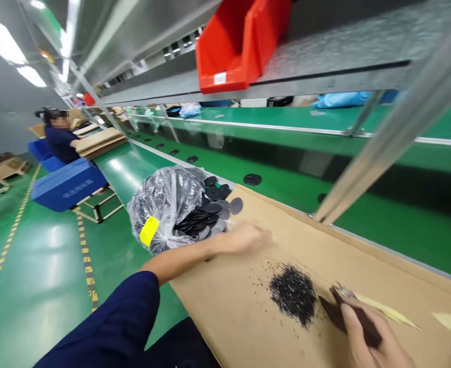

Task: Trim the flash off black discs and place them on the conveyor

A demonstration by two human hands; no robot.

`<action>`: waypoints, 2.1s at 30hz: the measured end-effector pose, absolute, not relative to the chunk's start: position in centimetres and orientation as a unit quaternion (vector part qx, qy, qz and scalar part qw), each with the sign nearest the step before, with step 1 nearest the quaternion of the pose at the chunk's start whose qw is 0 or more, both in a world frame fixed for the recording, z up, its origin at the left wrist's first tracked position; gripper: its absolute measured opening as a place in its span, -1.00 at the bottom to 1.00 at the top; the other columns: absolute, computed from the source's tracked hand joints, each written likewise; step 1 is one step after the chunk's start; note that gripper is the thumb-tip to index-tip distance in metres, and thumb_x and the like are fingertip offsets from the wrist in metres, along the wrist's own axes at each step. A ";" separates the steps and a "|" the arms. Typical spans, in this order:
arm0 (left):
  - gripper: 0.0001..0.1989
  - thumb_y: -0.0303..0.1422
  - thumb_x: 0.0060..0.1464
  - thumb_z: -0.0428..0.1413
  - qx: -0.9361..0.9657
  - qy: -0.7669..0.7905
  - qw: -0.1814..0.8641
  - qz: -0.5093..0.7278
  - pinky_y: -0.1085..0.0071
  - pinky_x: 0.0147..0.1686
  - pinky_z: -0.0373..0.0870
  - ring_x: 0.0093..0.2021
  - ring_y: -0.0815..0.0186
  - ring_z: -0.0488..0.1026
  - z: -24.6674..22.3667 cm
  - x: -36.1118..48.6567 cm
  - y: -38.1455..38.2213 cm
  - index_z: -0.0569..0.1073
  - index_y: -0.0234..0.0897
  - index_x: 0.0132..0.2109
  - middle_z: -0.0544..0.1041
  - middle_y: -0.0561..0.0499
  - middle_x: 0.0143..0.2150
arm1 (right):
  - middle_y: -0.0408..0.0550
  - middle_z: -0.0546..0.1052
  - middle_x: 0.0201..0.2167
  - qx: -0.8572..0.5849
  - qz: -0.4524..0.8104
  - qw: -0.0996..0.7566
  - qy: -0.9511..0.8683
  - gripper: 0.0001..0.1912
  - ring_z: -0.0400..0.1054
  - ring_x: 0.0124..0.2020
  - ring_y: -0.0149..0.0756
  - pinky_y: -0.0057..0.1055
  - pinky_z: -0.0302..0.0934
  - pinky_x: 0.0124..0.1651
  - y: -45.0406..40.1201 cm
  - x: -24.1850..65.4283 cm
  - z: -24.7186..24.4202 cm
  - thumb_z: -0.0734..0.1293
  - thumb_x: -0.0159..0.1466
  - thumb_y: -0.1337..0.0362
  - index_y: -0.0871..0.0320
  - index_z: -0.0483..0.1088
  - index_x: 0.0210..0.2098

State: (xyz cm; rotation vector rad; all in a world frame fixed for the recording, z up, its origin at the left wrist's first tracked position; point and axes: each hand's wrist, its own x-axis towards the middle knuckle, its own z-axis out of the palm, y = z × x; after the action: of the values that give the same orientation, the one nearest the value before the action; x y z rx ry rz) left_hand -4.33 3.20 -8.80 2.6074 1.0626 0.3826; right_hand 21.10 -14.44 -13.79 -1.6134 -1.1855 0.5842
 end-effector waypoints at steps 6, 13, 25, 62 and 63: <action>-0.68 -0.21 0.33 0.15 0.823 0.548 0.079 0.128 0.14 0.03 0.53 0.02 0.21 0.49 -9.3 -8.7 10.3 0.45 -0.36 0.07 0.49 -0.12 0.05 | -0.03 0.59 -0.21 -0.595 0.410 0.593 -0.356 -0.54 0.51 -0.07 0.12 0.00 0.46 0.05 -13.6 20.9 -12.5 0.46 0.19 -0.19 -0.02 0.40 -0.15; -0.74 -0.48 0.05 0.33 0.791 0.582 0.120 0.142 0.11 0.07 0.47 0.02 0.03 0.52 -9.8 -7.9 10.2 0.46 -0.39 -0.12 0.53 -0.20 -0.07 | 0.06 0.58 -0.14 -0.501 0.492 0.601 -0.382 -0.51 0.46 0.06 0.08 -0.03 0.41 0.14 -14.2 20.2 -12.6 0.50 0.25 -0.16 0.06 0.37 -0.13; -0.73 -0.21 0.37 -0.01 0.808 0.296 0.413 0.298 0.44 -0.09 0.45 -0.12 0.29 0.51 -9.7 2.6 -1.9 0.47 -0.30 -0.09 0.57 -0.06 -0.13 | -0.05 0.45 -0.08 -0.478 0.557 0.585 -0.346 -0.45 0.50 -0.25 -0.22 -0.38 0.51 -0.35 -15.7 18.8 -12.7 0.49 0.27 -0.13 0.05 0.29 0.01; -0.77 -0.42 0.36 0.06 0.858 0.166 0.327 0.359 0.41 -0.08 0.54 -0.07 0.31 0.51 -10.3 3.4 -5.6 0.46 -0.29 0.11 0.53 -0.11 -0.07 | -0.08 0.49 -0.21 -0.565 0.419 0.576 -0.417 -0.54 0.39 -0.15 -0.16 -0.32 0.31 -0.05 -16.1 18.5 -12.5 0.42 0.36 -0.18 0.10 0.43 -0.10; -0.77 -0.43 0.36 0.06 0.856 0.165 0.327 0.365 0.41 -0.07 0.54 -0.07 0.31 0.51 -10.3 3.4 -5.6 0.46 -0.29 0.11 0.53 -0.11 -0.07 | -0.08 0.49 -0.21 -0.565 0.416 0.577 -0.418 -0.54 0.38 -0.15 -0.16 -0.32 0.31 -0.04 -16.1 18.4 -12.5 0.41 0.36 -0.18 0.10 0.43 -0.10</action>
State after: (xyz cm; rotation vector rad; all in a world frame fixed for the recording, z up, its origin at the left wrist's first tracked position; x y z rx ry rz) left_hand 3.42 -5.65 -10.30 2.2408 0.4321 0.9562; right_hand 18.40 -16.14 -12.45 -1.3225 -0.9786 0.9742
